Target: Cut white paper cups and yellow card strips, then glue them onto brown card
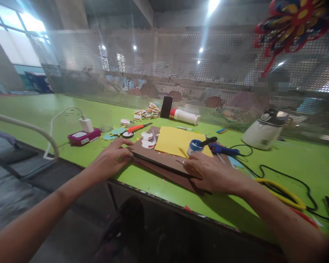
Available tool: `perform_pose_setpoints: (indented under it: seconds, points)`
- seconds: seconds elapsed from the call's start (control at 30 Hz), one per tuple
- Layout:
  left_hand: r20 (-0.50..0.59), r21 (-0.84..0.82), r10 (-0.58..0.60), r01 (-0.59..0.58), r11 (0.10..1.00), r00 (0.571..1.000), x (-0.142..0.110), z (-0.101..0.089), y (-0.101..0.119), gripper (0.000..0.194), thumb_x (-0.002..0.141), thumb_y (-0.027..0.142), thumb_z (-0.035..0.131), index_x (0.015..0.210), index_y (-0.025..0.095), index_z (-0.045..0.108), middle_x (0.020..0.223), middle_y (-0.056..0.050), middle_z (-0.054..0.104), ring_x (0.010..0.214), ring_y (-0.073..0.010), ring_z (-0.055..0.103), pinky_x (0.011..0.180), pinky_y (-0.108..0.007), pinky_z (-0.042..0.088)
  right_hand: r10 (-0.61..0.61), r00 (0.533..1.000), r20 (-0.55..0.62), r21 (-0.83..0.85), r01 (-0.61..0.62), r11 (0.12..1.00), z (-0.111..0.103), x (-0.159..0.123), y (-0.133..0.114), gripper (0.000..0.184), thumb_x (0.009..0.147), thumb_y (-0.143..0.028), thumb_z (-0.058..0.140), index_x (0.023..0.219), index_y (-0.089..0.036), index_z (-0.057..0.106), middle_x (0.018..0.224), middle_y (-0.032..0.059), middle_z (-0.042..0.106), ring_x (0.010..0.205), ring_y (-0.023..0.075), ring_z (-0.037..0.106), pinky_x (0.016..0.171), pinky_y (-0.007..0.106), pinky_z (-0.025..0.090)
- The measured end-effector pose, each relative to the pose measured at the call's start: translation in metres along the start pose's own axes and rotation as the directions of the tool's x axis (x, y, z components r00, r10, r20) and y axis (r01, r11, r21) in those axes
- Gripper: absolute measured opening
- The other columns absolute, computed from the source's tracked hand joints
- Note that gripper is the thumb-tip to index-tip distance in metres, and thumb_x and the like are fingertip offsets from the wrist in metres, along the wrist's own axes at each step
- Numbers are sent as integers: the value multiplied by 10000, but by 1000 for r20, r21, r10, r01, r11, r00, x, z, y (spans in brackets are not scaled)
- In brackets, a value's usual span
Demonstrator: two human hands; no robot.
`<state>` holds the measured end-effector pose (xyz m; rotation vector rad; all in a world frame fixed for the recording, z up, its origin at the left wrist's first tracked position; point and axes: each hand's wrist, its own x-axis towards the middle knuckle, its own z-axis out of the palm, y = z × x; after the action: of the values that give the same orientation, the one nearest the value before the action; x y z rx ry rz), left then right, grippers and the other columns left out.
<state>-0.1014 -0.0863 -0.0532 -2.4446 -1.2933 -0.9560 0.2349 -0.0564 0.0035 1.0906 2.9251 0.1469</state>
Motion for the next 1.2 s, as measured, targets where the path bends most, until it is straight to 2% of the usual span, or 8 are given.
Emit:
perform_pose_setpoints:
  seconds: [0.1,0.27,0.43,0.6,0.73,0.8,0.93,1.2]
  points:
    - [-2,-10,-13,13,1000,1000,-1,0,0,162,883,174,528,838,143,681,1142,-150,565,1063,-244,584,882,-418,503,19,1000,5,-42,-19,999,2,0,-1,94,754,-125,529,788,-170,605,912,86,575,816,209,530,609,303,304]
    - [-9,-5,-33,33,999,999,-1,0,0,175,878,182,533,835,145,698,1156,-155,564,1084,-251,569,898,-432,497,81,997,4,-63,-81,995,1,1,4,231,744,-79,486,881,-163,651,952,113,602,830,230,558,577,315,273]
    - [-24,36,-74,75,997,997,-1,-3,6,203,877,223,539,825,161,725,1333,-153,494,1190,-285,505,927,-458,493,80,996,30,-12,-80,997,-4,2,8,244,767,-46,452,804,-171,658,870,81,639,807,214,598,607,313,328]
    - [-37,86,-156,159,984,987,-8,-2,8,227,882,297,535,905,187,732,1392,-127,476,1260,-303,465,964,-484,474,56,998,41,35,-57,998,-9,1,9,250,782,-28,449,768,-164,658,852,76,658,802,200,616,656,301,385]
    - [110,57,-167,162,985,980,-13,1,6,264,906,307,495,952,169,714,1186,-129,645,1075,-234,613,929,-399,501,46,998,41,49,-48,998,-8,1,11,240,784,-26,460,765,-156,660,853,84,664,800,201,621,666,295,398]
    - [147,48,-170,164,985,974,-13,2,6,272,911,312,485,970,164,705,1079,-109,694,1016,-218,638,915,-370,503,41,998,40,55,-43,998,-6,2,13,241,783,-25,465,780,-155,668,860,84,668,805,200,624,672,290,403]
    - [140,61,-195,188,980,971,-8,0,9,289,915,359,489,971,164,695,1028,-93,704,975,-212,644,887,-351,497,30,999,34,65,-32,997,-5,2,14,252,790,-36,465,826,-162,679,872,79,675,823,199,626,675,285,405]
    - [102,87,-180,171,981,978,-2,-1,12,278,925,350,485,914,174,700,903,-73,688,840,-180,642,763,-310,500,30,999,28,54,-31,998,-7,1,14,223,793,-52,469,744,-162,656,824,67,665,760,182,611,625,279,368]
